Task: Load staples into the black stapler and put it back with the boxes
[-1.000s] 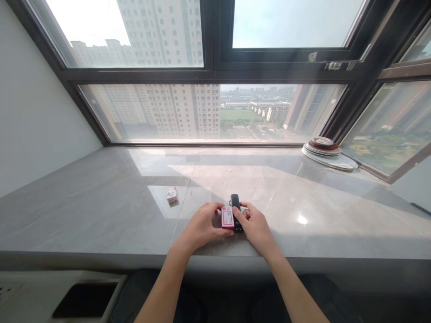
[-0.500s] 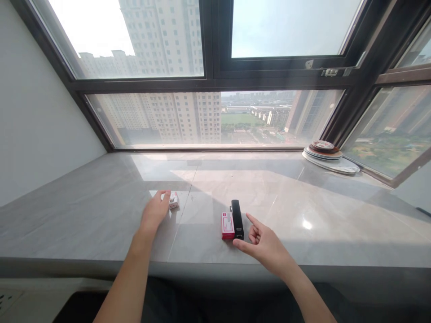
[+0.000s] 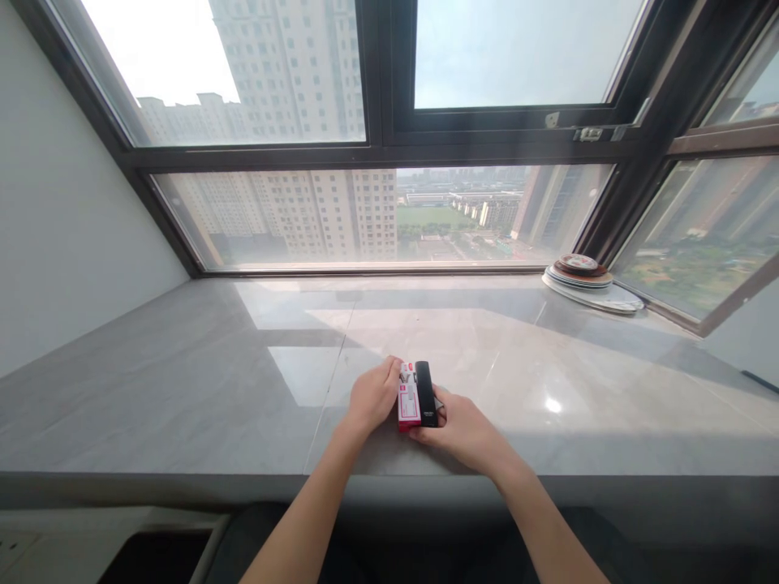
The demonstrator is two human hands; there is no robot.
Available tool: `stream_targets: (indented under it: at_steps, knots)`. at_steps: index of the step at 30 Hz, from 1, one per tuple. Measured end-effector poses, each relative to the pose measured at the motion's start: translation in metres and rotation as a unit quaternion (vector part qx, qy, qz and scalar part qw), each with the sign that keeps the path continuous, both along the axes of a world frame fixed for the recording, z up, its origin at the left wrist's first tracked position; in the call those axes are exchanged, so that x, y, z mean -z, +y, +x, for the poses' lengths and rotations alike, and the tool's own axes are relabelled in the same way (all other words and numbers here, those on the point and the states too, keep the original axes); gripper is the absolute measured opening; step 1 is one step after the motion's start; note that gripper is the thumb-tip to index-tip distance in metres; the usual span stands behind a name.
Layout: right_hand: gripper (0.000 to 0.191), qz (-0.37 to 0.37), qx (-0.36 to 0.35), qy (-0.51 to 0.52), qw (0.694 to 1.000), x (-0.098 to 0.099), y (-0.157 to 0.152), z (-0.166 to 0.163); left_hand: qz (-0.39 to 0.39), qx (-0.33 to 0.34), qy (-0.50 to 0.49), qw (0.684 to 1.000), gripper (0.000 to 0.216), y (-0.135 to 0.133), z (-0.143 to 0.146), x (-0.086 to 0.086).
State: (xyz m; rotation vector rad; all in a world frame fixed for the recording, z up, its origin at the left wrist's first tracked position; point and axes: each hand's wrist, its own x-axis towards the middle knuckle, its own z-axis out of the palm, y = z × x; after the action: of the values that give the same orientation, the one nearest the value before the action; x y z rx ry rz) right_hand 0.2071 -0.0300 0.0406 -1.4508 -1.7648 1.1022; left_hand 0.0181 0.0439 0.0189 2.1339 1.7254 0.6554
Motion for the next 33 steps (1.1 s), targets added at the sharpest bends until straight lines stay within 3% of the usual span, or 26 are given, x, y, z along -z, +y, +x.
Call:
stream_targets:
  at_steps: [7, 11, 21, 25, 30, 33]
  knots:
    - [0.040, 0.028, -0.036, 0.014, 0.999, 0.003, 0.005, 0.005, -0.010, -0.037, 0.005, 0.999, 0.044, -0.008, 0.016, 0.005]
    - [0.035, 0.005, -0.062, 0.031, 0.998, 0.000, 0.013, 0.030, -0.030, -0.053, -0.004, 0.998, 0.044, -0.004, 0.042, 0.007]
    - [0.034, -0.140, -0.007, 0.015, 0.990, -0.018, 0.031, 0.173, -0.086, 0.011, -0.092, 0.992, 0.045, 0.014, 0.200, -0.007]
    - [0.034, -0.137, 0.067, -0.023, 0.988, -0.021, 0.028, 0.209, -0.092, 0.046, -0.122, 0.987, 0.050, 0.014, 0.243, -0.011]
    - [0.045, -0.134, 0.066, -0.072, 0.986, -0.010, 0.028, 0.236, -0.093, 0.052, -0.150, 0.983, 0.065, 0.015, 0.259, -0.010]
    - [0.076, -0.138, 0.064, -0.082, 0.985, -0.017, 0.020, 0.251, -0.098, 0.057, -0.170, 0.979, 0.071, 0.017, 0.246, -0.010]
